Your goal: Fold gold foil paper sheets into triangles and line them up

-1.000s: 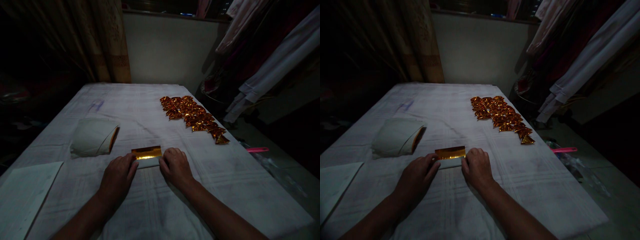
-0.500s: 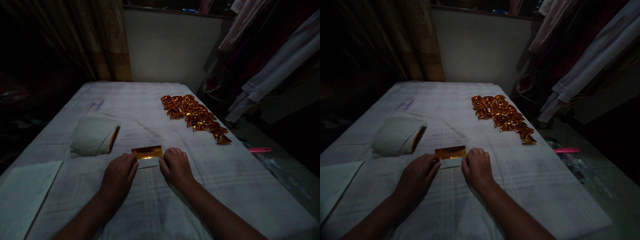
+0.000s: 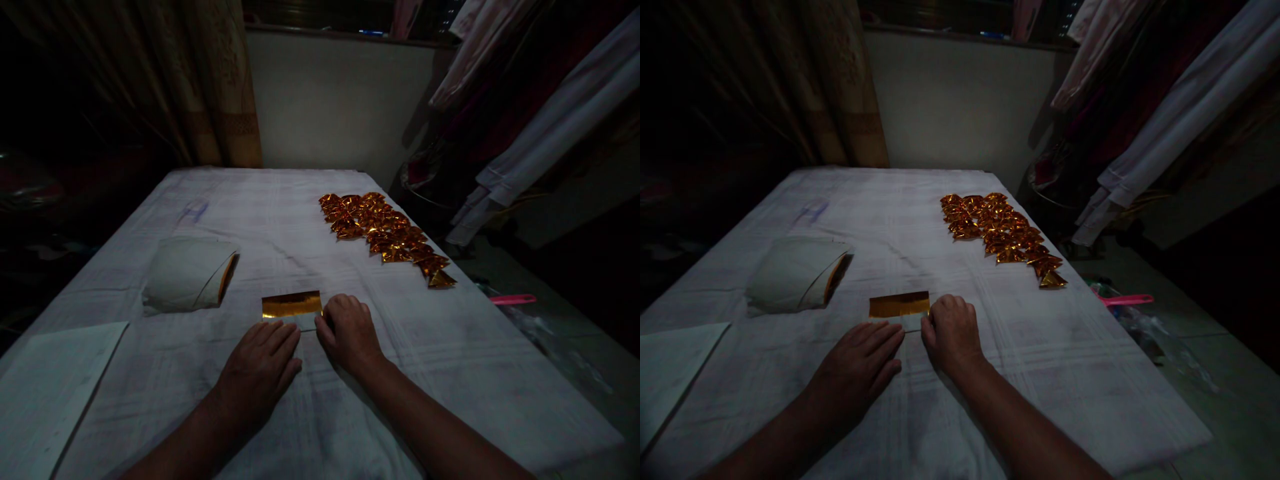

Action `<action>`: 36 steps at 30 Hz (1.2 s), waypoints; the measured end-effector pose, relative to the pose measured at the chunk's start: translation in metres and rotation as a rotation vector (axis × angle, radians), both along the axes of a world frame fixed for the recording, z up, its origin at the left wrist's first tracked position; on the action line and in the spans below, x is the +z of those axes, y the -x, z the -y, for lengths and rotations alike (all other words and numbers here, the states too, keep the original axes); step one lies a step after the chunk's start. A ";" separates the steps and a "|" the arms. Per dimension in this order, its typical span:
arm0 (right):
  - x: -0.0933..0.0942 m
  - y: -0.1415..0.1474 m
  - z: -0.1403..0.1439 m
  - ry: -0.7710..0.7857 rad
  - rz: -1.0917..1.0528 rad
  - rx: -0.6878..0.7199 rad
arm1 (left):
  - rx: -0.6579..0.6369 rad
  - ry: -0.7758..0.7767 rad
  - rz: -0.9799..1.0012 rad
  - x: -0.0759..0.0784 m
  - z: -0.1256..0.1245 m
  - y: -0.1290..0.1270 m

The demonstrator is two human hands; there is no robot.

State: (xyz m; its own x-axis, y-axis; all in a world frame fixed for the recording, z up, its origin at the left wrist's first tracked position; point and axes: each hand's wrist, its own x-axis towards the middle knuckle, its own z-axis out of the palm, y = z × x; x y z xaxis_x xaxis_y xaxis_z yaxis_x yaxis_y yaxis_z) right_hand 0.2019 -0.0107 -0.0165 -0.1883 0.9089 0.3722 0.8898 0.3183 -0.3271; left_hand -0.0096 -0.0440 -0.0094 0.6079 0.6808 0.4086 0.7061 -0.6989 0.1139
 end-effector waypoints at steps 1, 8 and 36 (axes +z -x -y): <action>-0.001 -0.001 0.000 -0.007 -0.018 -0.003 | 0.003 0.011 0.002 -0.001 0.000 0.001; 0.001 -0.005 0.007 -0.132 -0.032 0.229 | -0.002 0.048 0.030 -0.002 -0.001 0.001; 0.012 -0.028 0.036 0.276 0.245 0.309 | 0.113 -0.035 -0.122 0.025 0.008 0.035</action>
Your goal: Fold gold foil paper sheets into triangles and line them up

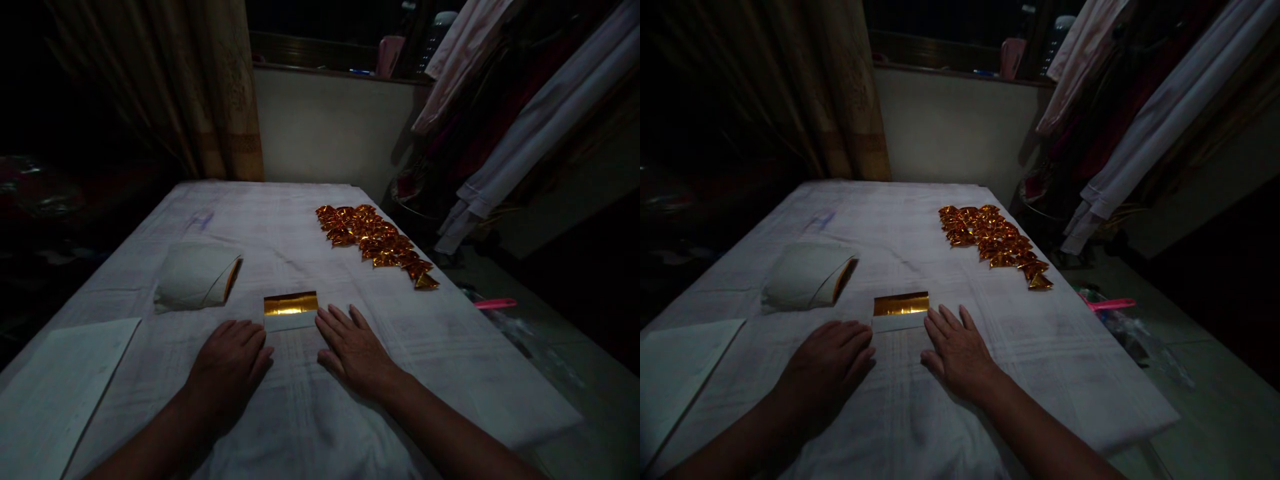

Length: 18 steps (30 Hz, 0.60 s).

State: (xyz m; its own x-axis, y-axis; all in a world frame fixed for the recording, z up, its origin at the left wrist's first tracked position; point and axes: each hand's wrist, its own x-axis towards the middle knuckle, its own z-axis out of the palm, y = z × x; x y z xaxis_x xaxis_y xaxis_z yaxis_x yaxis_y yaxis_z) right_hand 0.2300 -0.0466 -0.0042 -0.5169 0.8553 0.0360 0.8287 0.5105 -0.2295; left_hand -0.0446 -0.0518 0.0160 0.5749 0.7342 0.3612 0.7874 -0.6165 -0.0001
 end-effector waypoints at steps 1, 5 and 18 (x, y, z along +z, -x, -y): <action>0.001 0.000 0.000 0.002 -0.001 -0.001 | 0.006 0.012 0.000 0.004 -0.001 -0.007; 0.001 0.001 0.000 0.002 -0.016 -0.009 | -0.093 -0.021 0.049 -0.002 -0.005 -0.042; 0.001 0.003 -0.011 -0.116 -0.135 -0.019 | -0.016 0.147 0.136 -0.016 -0.011 -0.015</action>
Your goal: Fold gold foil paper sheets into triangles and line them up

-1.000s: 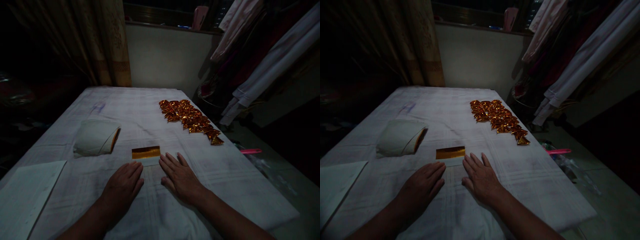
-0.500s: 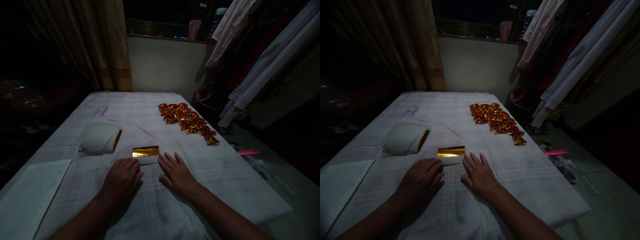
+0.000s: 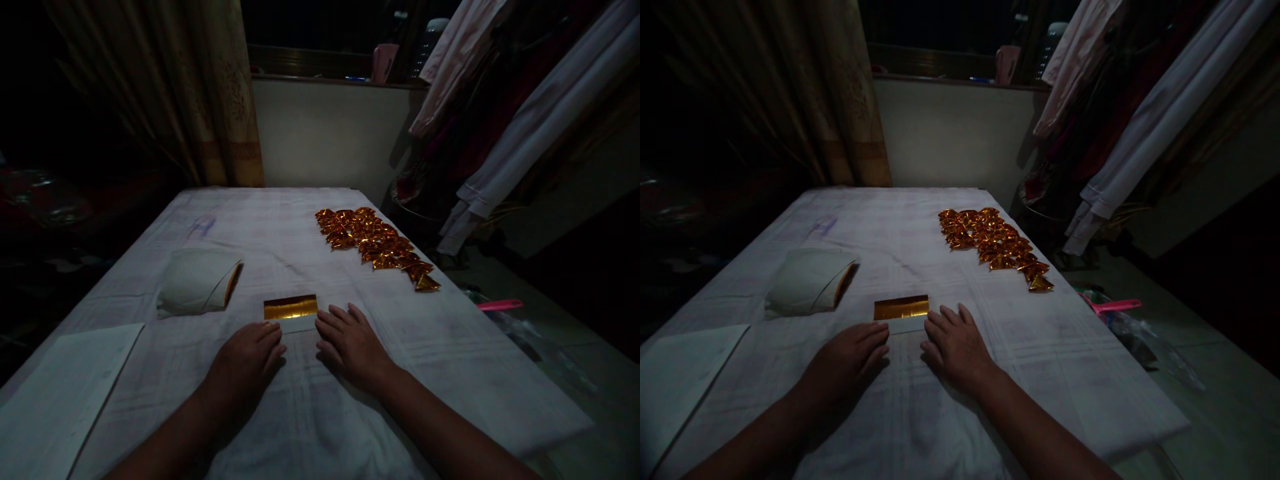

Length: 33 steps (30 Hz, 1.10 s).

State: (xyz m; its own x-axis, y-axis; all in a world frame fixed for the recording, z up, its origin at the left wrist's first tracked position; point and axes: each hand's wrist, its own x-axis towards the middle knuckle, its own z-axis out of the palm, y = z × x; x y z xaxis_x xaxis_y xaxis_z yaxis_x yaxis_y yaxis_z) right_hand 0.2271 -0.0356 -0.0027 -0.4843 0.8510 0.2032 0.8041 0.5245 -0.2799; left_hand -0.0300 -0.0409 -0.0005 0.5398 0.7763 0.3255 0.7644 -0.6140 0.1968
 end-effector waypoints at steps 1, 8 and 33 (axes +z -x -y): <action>0.000 0.001 -0.005 -0.026 -0.034 -0.008 | 0.024 -0.003 0.037 0.003 -0.005 0.002; -0.015 0.005 -0.024 -0.158 -0.286 -0.085 | 0.159 0.026 0.232 -0.007 -0.025 0.009; -0.003 0.003 -0.021 0.032 -0.629 0.005 | 0.274 0.449 0.752 0.017 -0.011 0.000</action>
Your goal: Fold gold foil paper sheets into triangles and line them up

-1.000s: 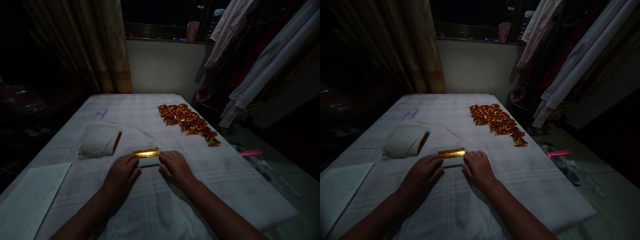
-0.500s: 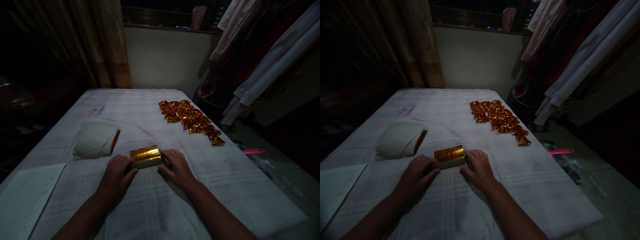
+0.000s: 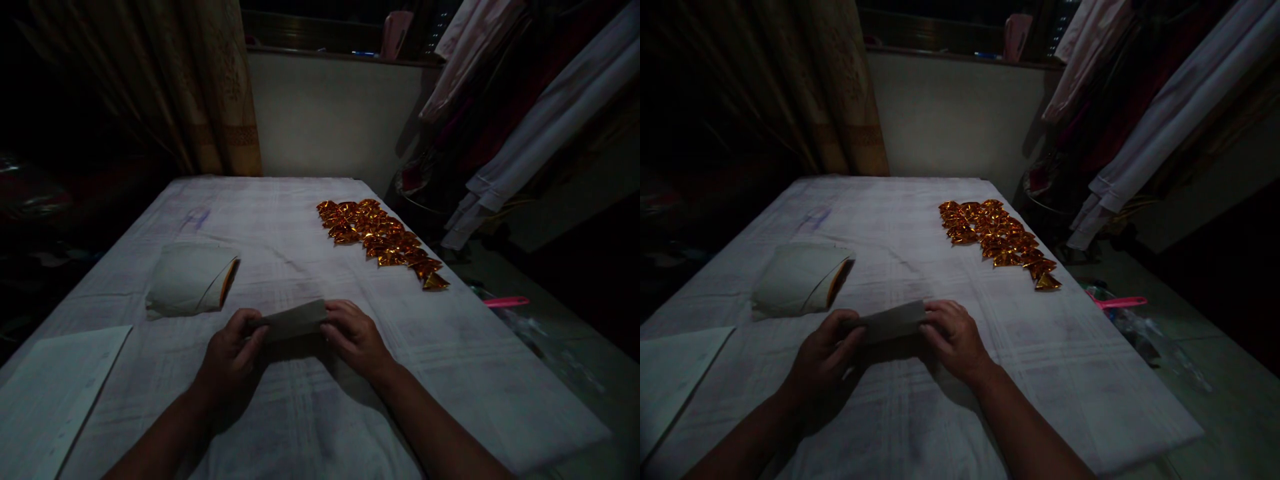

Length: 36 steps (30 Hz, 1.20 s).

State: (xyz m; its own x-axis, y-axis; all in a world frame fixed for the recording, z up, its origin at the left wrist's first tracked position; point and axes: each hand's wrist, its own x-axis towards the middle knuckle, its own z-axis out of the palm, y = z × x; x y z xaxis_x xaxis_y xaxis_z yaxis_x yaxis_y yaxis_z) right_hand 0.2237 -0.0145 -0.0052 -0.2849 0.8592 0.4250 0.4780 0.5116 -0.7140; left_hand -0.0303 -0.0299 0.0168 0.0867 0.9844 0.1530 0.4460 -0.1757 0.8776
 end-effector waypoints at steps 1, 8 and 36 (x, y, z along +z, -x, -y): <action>0.001 0.003 0.001 0.081 -0.063 0.007 | 0.030 0.041 0.082 0.000 0.000 -0.002; -0.009 0.016 0.002 0.331 -0.191 -0.152 | 0.106 0.158 0.058 -0.015 -0.011 -0.005; 0.012 0.003 0.016 0.022 0.616 -0.073 | -0.383 -0.444 -0.664 -0.027 0.003 -0.009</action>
State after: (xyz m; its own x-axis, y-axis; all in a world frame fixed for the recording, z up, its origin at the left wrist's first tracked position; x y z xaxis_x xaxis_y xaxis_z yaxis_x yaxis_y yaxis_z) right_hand 0.2205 -0.0303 0.0067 -0.4129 0.8922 0.1831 0.8388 0.4509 -0.3053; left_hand -0.0210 -0.0333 -0.0103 0.6049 0.7314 0.3150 0.6799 -0.6803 0.2739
